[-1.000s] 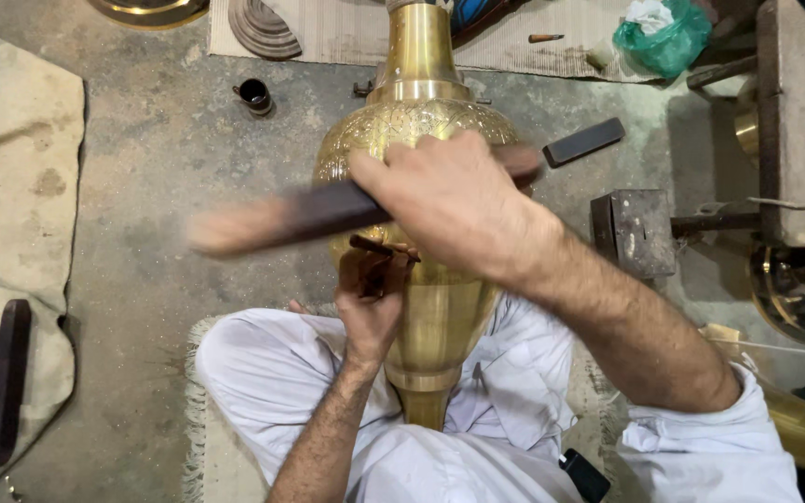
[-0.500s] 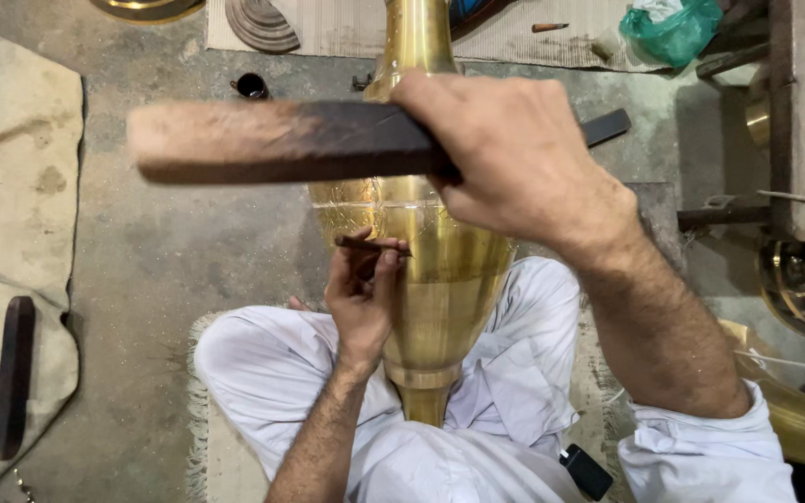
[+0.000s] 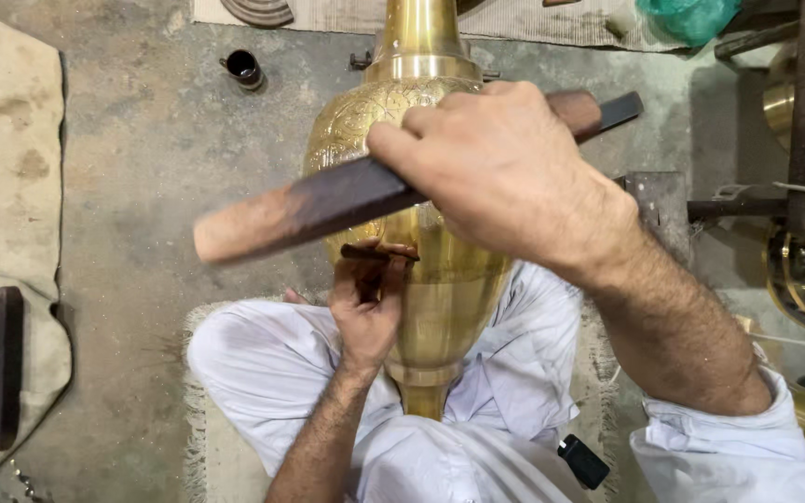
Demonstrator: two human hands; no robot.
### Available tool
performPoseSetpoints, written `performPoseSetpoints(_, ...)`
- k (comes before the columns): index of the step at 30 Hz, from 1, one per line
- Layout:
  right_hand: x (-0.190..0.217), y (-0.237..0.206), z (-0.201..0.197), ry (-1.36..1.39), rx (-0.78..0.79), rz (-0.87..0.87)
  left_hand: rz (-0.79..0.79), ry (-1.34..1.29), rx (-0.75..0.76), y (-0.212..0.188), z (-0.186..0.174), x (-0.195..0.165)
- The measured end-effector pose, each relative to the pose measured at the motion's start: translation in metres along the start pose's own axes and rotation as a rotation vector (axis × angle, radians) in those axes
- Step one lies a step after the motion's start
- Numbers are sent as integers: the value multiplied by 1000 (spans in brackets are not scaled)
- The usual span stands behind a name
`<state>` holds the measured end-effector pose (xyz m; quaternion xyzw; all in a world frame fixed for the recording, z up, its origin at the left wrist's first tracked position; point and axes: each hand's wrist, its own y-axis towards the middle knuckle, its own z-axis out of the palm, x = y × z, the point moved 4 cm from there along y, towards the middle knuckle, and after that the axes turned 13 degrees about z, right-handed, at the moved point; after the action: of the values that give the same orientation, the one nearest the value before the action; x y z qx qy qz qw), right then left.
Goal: The person sits cross-legged on the floor with a large brass vase held between their legs. They position a small chisel against the vase's etched surface and strike it with a wooden mallet, repeatedly repositioning the chisel to engrave decorative patterns across the brass body.
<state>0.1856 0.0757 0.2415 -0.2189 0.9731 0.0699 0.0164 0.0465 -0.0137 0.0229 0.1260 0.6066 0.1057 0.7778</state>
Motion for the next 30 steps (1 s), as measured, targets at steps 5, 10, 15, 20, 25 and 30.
performPoseSetpoints(5,10,5,6,80,92,25,-1,-110,-31,-3,1,4)
performPoseSetpoints(10,20,3,24,-106,329,24,10,11,-7,-2,1,3)
performPoseSetpoints(15,26,9,7,98,-11,-12,-46,71,-84,-2,0,5)
performPoseSetpoints(20,33,12,14,93,247,-13,-96,128,-118,-7,0,7)
performPoseSetpoints(25,29,9,19,-39,356,-10,-28,70,-106,-8,3,5)
performPoseSetpoints(30,19,9,10,-74,226,-36,-20,30,-77,-9,6,-1)
